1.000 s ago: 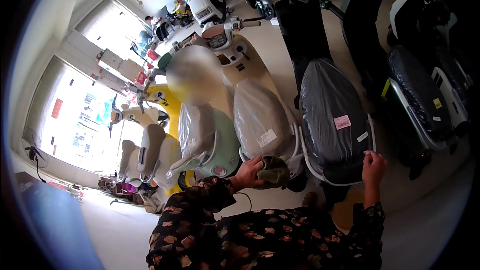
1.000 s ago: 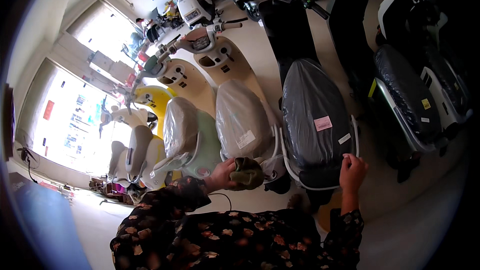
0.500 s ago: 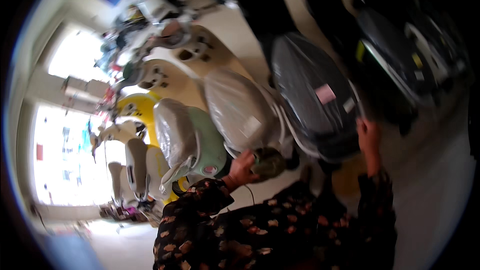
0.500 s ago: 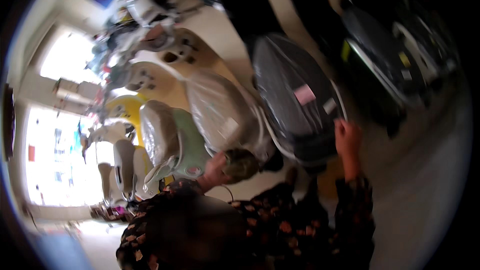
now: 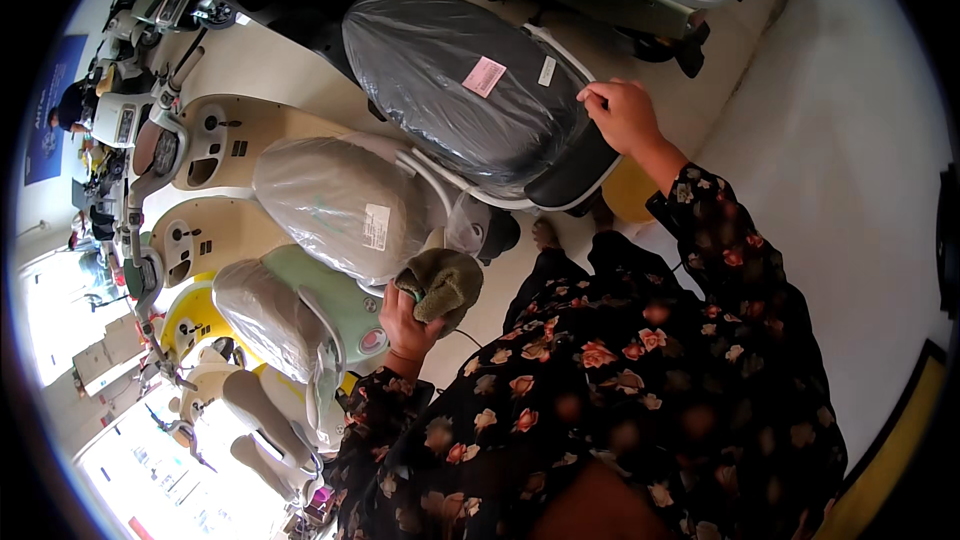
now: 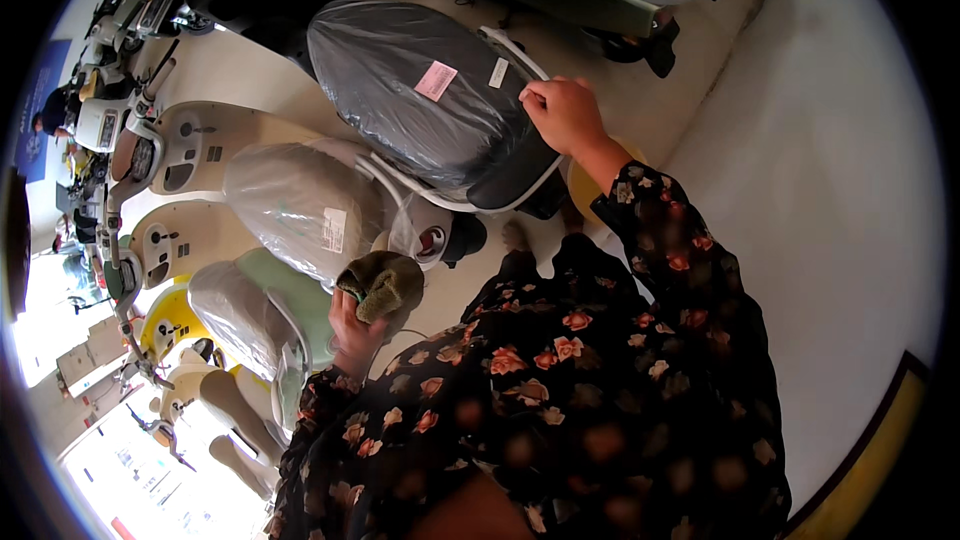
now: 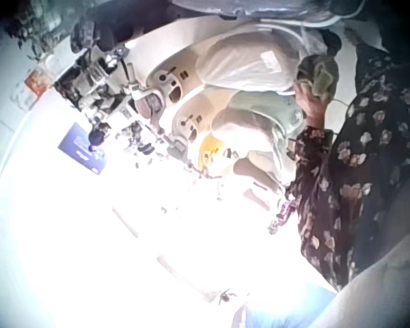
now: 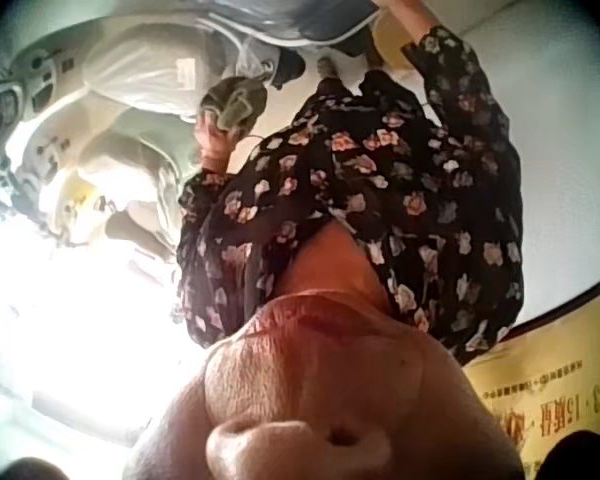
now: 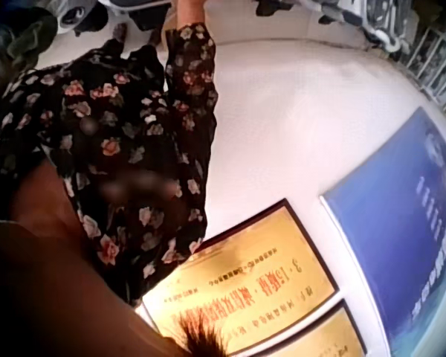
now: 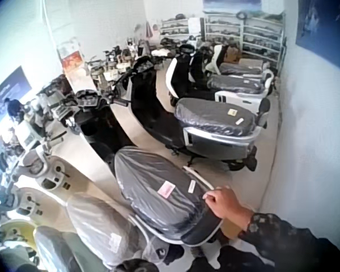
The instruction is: The person wipes down various parts of multiple motorcycles using a cloth, including the seats, side panels, and handlebars.
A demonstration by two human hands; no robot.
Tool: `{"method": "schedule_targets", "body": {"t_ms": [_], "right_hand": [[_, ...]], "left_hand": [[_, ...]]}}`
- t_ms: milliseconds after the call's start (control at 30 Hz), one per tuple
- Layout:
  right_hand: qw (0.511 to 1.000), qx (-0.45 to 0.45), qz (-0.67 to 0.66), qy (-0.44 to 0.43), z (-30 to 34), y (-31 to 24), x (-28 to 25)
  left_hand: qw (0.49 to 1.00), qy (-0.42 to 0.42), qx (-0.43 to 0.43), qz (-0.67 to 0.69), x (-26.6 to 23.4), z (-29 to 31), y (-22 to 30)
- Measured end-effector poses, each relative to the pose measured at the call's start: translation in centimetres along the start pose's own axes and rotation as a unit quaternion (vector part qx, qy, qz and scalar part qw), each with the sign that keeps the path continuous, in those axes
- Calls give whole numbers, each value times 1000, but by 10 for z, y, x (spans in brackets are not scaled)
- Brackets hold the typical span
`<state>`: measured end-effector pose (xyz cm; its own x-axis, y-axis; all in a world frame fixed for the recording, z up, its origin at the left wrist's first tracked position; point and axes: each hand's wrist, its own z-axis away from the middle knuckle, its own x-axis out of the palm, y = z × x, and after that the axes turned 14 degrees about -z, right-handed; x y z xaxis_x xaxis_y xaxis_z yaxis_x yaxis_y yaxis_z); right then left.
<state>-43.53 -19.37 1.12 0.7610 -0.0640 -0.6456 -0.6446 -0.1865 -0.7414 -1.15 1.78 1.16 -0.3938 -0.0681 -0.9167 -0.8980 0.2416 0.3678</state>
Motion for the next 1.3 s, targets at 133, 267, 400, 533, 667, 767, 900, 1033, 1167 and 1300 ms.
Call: {"method": "schedule_targets", "body": {"t_ms": [133, 267, 400, 533, 667, 767, 900, 1033, 1167, 1300], "right_hand": [[1000, 7, 5, -13, -1, 2, 0], [998, -45, 35, 7, -2, -3, -1], [999, 18, 0, -26, -3, 2, -1], [999, 11, 11, -32, -4, -2, -2], [998, -58, 9, -4, -4, 2, -2], [999, -52, 14, 2, -3, 1, -3], [994, -44, 55, -80, -9, 1, -2], [947, -13, 87, -309, -42, 3, -3], [888, -120, 117, -429, -106, 25, 38], [823, -158, 195, -510, -161, 29, 76]], "left_hand": [[1000, 10, -2, 1, 2, -2, 0], [1000, 5, -17, -1, 0, -2, 4], [1000, 17, -13, 3, 1, -2, 5], [1000, 27, -13, -4, 0, -2, 7], [999, 28, -14, -9, 2, -1, 7], [999, 31, -16, -10, 3, -2, 8], [999, 41, -28, -18, 5, -2, 9], [999, 32, -34, -16, 2, -6, 10], [997, 57, -48, -21, 5, -3, 10], [995, 15, -80, -59, 1, -2, 15]]}}
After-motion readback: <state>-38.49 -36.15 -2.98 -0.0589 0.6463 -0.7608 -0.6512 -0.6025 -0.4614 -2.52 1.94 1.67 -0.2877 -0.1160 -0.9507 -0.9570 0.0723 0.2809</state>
